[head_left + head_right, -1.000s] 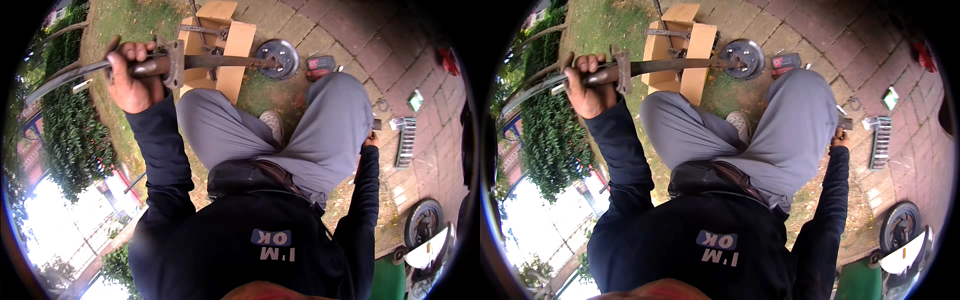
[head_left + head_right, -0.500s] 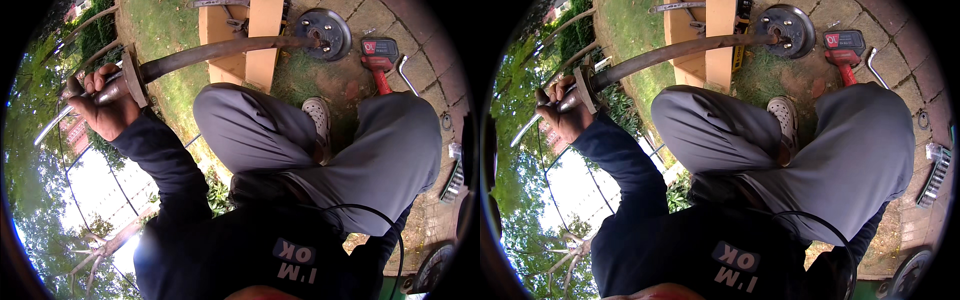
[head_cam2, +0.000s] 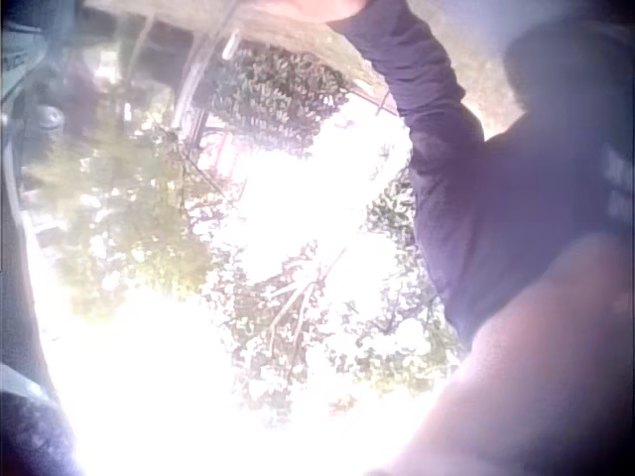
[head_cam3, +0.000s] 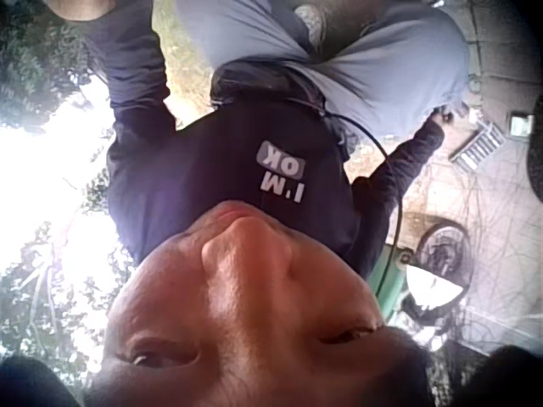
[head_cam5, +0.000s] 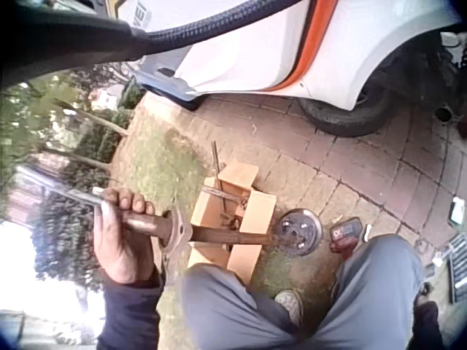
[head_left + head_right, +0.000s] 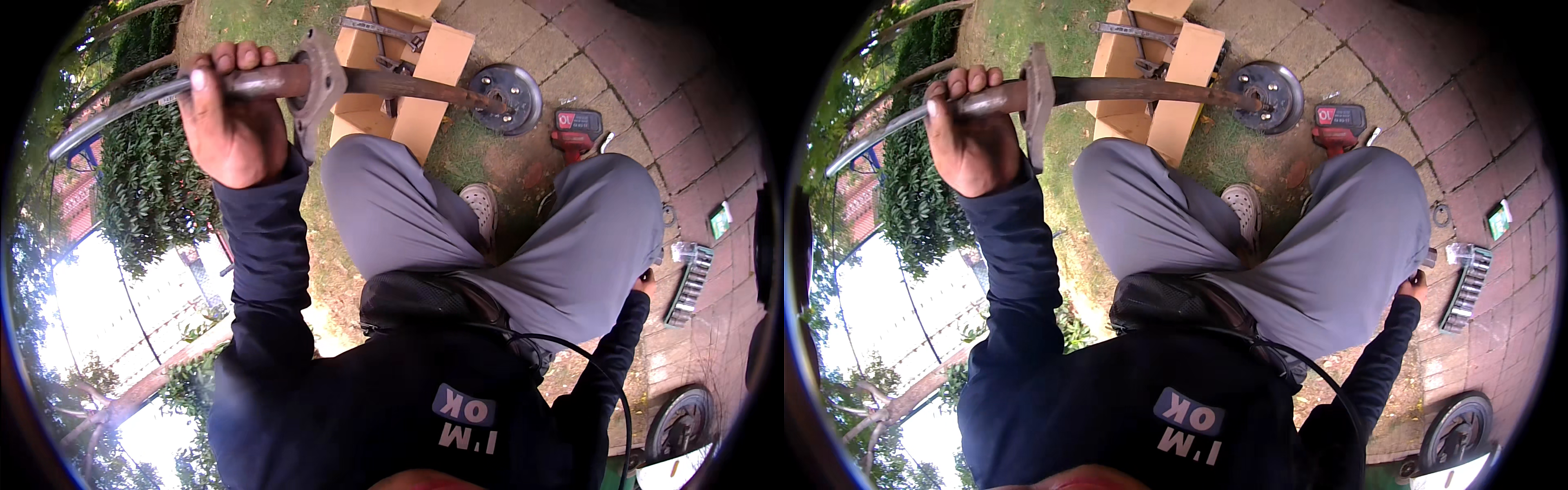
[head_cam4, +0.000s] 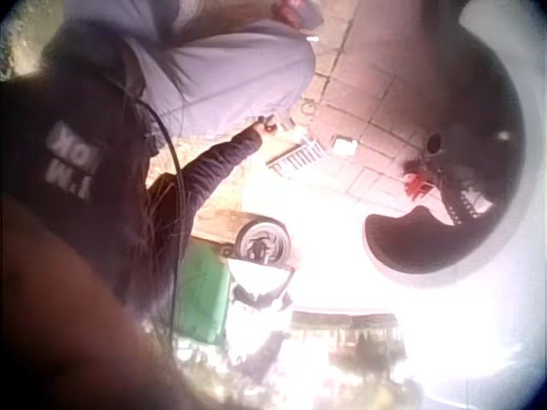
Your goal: The person sits on the ground and uses a hammer to strike a metal rod inserted into a car wheel hub assembly. They repeatedly hit the rod to dislodge a component, then insert the rod into the car's wheel well area.
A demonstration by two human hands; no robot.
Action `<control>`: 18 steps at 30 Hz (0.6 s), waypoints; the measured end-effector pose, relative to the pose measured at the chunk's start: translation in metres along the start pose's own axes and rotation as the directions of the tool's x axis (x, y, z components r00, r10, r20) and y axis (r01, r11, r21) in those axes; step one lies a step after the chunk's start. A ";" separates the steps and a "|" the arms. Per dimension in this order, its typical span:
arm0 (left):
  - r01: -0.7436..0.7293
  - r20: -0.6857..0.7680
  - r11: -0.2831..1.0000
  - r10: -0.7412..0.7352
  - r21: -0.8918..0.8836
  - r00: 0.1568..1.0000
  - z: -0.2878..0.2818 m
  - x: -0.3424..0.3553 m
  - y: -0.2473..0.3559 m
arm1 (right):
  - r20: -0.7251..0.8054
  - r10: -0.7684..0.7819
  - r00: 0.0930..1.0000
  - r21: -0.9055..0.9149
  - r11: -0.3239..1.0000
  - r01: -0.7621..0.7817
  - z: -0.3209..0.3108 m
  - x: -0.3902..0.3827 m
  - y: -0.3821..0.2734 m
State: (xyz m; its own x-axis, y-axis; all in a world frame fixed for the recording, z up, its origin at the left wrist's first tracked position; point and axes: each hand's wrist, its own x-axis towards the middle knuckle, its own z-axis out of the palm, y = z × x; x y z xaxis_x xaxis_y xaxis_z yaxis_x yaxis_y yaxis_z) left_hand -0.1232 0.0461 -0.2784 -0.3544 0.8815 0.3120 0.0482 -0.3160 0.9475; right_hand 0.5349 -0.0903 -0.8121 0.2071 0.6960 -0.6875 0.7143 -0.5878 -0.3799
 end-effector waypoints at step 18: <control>-0.044 0.036 0.995 0.047 -0.092 0.998 0.042 0.010 -0.017 | -0.052 -0.703 0.710 0.869 0.319 0.379 -0.116 -0.279 -0.580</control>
State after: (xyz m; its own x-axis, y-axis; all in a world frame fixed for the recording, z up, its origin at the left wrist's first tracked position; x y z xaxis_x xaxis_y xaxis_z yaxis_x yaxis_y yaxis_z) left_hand -0.0885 0.0747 -0.2883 -0.3181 0.8777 0.3585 -0.0221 -0.3849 0.9227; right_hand 0.1406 0.1042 -0.3285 -0.3205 0.9282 -0.1890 -0.2747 -0.2820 -0.9192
